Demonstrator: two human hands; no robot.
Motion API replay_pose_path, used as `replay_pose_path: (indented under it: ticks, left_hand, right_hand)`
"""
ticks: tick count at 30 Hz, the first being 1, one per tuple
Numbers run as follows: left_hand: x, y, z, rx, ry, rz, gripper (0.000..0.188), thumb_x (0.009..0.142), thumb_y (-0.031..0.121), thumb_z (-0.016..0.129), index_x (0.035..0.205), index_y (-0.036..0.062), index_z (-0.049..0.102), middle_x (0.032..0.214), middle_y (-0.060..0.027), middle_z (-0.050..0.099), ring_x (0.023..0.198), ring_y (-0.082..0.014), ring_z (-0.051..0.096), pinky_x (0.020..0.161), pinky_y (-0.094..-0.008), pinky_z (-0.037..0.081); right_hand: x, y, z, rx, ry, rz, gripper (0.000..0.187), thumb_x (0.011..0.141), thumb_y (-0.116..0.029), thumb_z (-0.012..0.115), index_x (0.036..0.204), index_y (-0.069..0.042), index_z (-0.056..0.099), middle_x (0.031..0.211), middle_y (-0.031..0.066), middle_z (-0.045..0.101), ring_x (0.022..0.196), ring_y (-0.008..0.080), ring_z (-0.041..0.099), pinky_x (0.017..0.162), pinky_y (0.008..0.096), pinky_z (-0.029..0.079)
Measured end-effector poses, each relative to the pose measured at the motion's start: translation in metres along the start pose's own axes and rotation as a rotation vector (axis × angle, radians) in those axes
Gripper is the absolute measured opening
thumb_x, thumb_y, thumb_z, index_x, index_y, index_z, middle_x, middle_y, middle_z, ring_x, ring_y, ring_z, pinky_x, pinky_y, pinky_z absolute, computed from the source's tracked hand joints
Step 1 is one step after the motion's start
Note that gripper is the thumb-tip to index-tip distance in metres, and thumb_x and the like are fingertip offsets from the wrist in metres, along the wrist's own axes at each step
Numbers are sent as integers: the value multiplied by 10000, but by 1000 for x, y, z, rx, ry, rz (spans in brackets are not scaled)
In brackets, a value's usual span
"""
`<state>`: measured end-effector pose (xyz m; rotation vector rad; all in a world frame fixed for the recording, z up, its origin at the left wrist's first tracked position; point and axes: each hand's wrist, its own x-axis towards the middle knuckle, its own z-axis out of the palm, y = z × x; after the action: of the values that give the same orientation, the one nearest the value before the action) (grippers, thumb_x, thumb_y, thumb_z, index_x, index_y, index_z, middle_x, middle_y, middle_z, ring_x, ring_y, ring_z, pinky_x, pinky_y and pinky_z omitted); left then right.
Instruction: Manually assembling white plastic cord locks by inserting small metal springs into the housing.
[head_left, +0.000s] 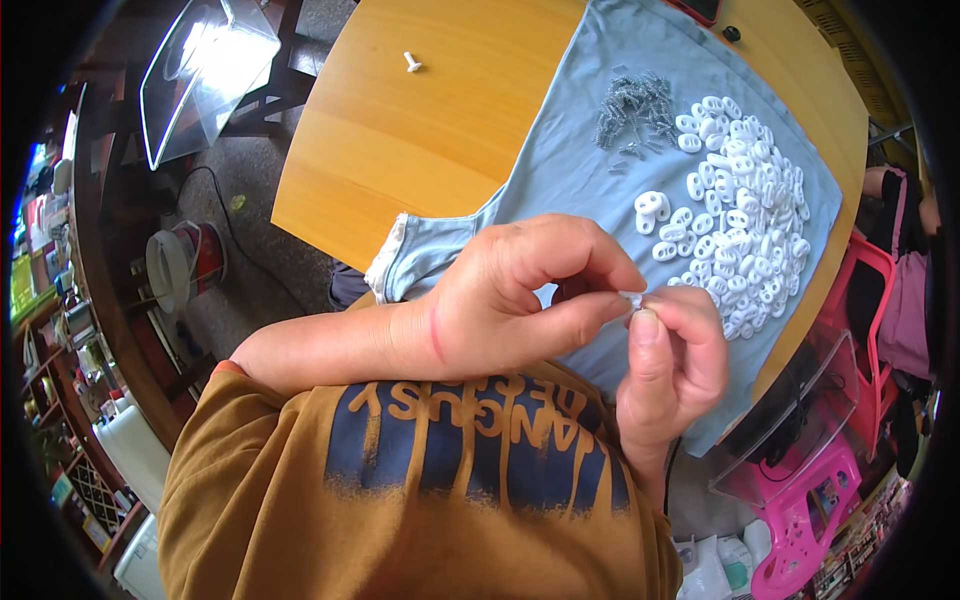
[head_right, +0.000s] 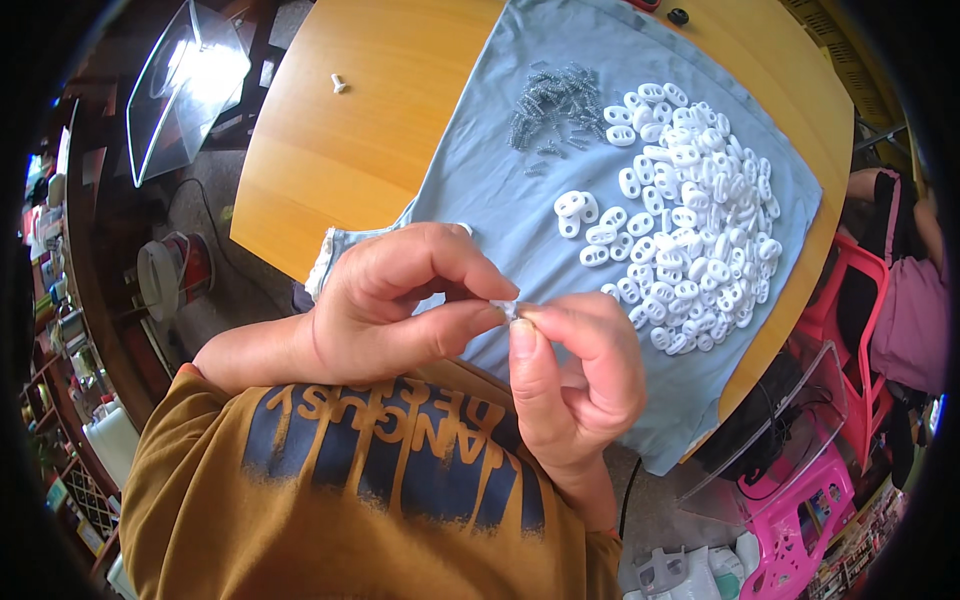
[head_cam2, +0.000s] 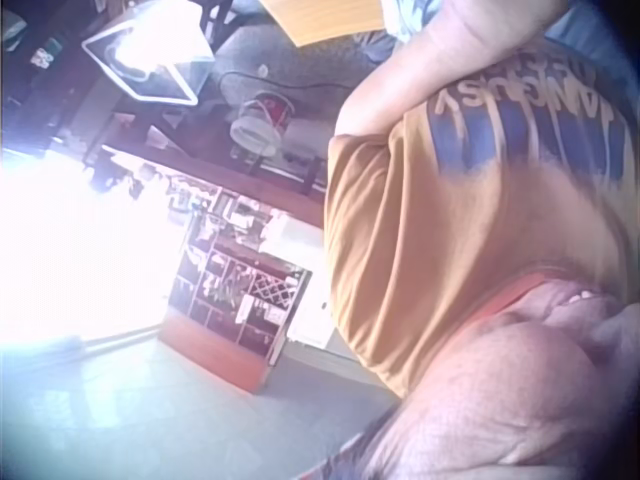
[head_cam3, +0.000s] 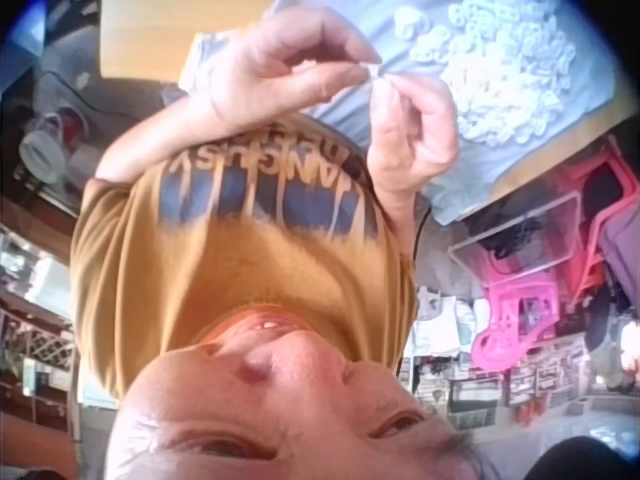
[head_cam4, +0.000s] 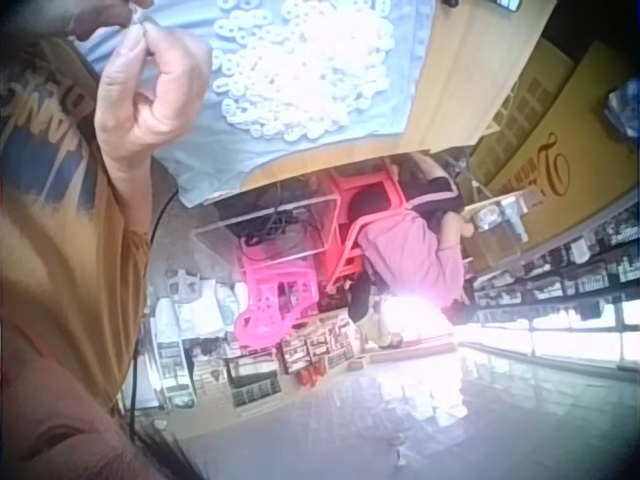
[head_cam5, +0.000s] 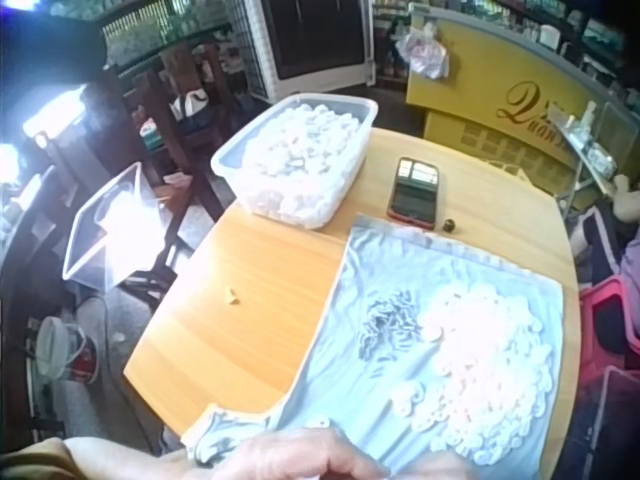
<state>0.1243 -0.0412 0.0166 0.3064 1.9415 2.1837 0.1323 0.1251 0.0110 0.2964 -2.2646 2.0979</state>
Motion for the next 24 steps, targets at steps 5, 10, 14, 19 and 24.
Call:
replay_pose_path:
  ticks: [5, 10, 14, 19, 24]
  left_hand:
    - [6, -1, 1, 265, 20, 253, 202, 712, -91, 636, 896, -11, 606, 730, -79, 567, 626, -177, 565, 542, -274, 435]
    - [4, -6, 0, 308, 28, 337, 246, 681, -109, 640, 906, -13, 610, 722, -83, 567, 626, -195, 570, 531, -287, 433]
    - [3, -3, -3, 302, 3, 313, 265, 670, -114, 641, 916, -20, 606, 719, -83, 563, 618, -193, 566, 529, -289, 435]
    - [3, -5, -3, 335, -25, 361, 258, 691, -113, 634, 929, -20, 598, 707, -86, 558, 585, -181, 558, 510, -279, 432]
    - [4, -2, -3, 382, 1, 328, 232, 714, -106, 632, 921, -13, 582, 702, -85, 554, 534, -154, 541, 467, -249, 429]
  right_hand:
    - [2, -3, -3, -64, -19, 10, 74, 753, 14, 612, 818, 8, 576, 713, 74, 571, 614, 140, 506, 560, 240, 387]
    - [2, 0, -4, -11, -41, 41, 63, 751, 15, 610, 804, 4, 578, 704, 69, 569, 603, 138, 498, 555, 236, 381]
    - [4, -4, -5, -42, -66, 39, 59, 751, 18, 616, 800, 8, 585, 697, 68, 567, 589, 135, 494, 535, 238, 379]
    - [8, -7, -8, -93, -123, 21, 59, 744, 26, 626, 798, 15, 605, 691, 75, 573, 584, 142, 504, 519, 240, 381]
    - [8, -4, -7, -111, -82, 15, 123, 723, 34, 657, 842, 9, 641, 705, 70, 588, 605, 153, 527, 531, 242, 390]
